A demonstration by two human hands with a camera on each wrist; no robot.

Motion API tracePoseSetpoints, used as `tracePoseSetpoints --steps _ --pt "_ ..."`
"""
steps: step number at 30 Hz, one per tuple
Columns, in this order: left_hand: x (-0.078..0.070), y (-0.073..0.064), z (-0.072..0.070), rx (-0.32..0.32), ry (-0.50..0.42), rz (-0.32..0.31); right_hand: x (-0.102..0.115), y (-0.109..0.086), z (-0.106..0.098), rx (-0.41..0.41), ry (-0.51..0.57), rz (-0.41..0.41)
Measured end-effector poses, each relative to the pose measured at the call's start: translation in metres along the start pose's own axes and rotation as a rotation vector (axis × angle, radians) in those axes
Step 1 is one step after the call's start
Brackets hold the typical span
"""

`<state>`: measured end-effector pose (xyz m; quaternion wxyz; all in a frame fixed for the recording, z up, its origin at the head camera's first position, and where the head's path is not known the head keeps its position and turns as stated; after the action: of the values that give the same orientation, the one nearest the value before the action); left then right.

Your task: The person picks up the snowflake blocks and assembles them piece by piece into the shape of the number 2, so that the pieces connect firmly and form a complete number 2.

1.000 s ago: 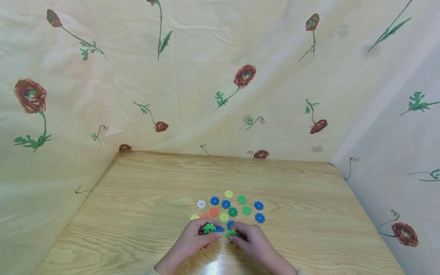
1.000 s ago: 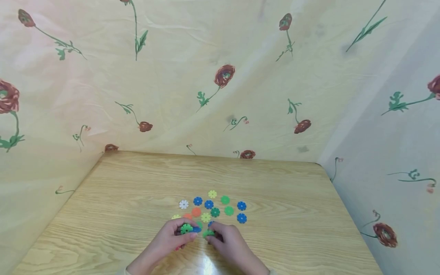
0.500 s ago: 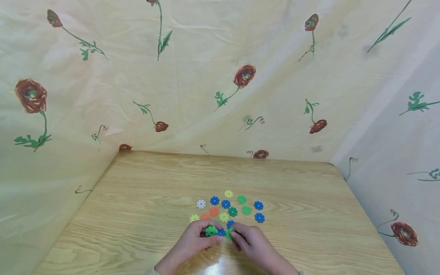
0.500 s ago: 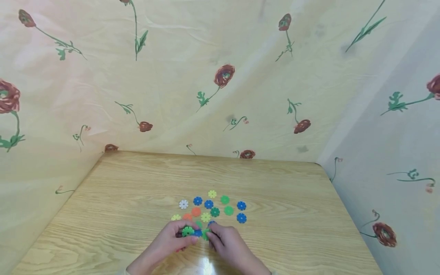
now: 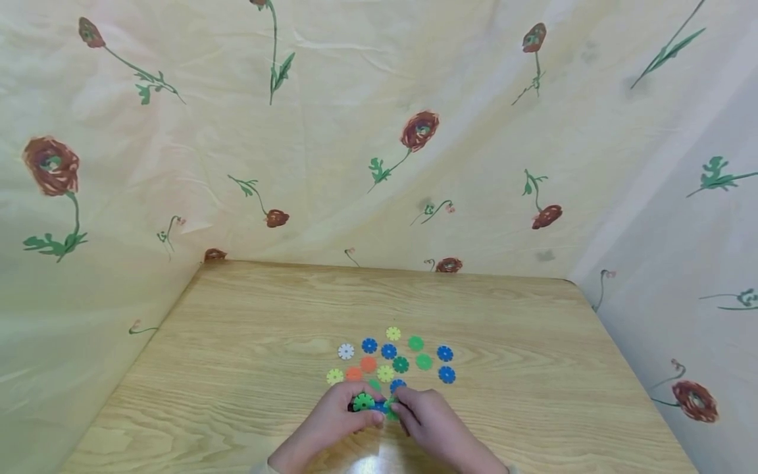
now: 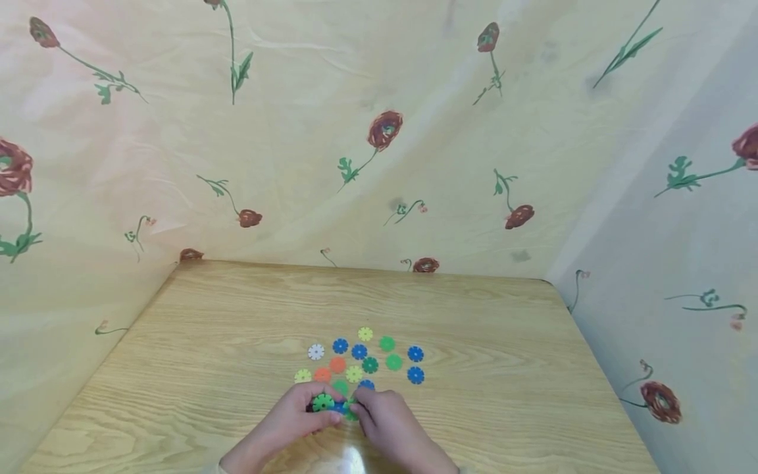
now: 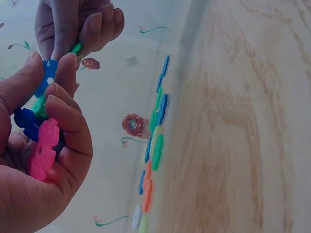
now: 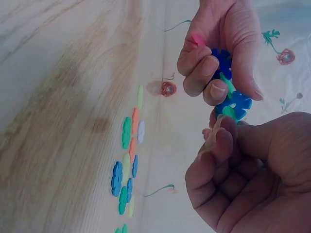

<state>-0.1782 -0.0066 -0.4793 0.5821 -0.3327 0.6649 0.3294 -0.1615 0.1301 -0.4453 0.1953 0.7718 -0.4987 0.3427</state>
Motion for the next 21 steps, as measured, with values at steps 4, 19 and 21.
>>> tracePoseSetpoints --steps 4,19,21 --pt "0.0008 -0.0006 -0.0006 0.007 -0.007 0.001 0.0001 0.0007 0.0009 0.007 0.027 0.014" --pt "-0.0027 0.0031 0.003 0.035 0.001 0.007 -0.0024 0.0022 0.004 -0.007 0.121 -0.033" --pt "-0.0007 0.0029 0.0025 0.023 -0.003 -0.009 -0.0028 0.0028 0.003 -0.013 0.128 -0.029"
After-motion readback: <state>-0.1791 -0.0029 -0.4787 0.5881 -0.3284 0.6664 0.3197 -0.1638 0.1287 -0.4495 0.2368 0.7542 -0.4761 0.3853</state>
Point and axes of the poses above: each hand's wrist, its own y-axis towards the middle knuckle, its own z-axis out of the palm, x = y × z, the point moved 7 cm from there along y, towards the middle knuckle, and after that the axes turned 5 degrees about z, right-handed, at the moved point
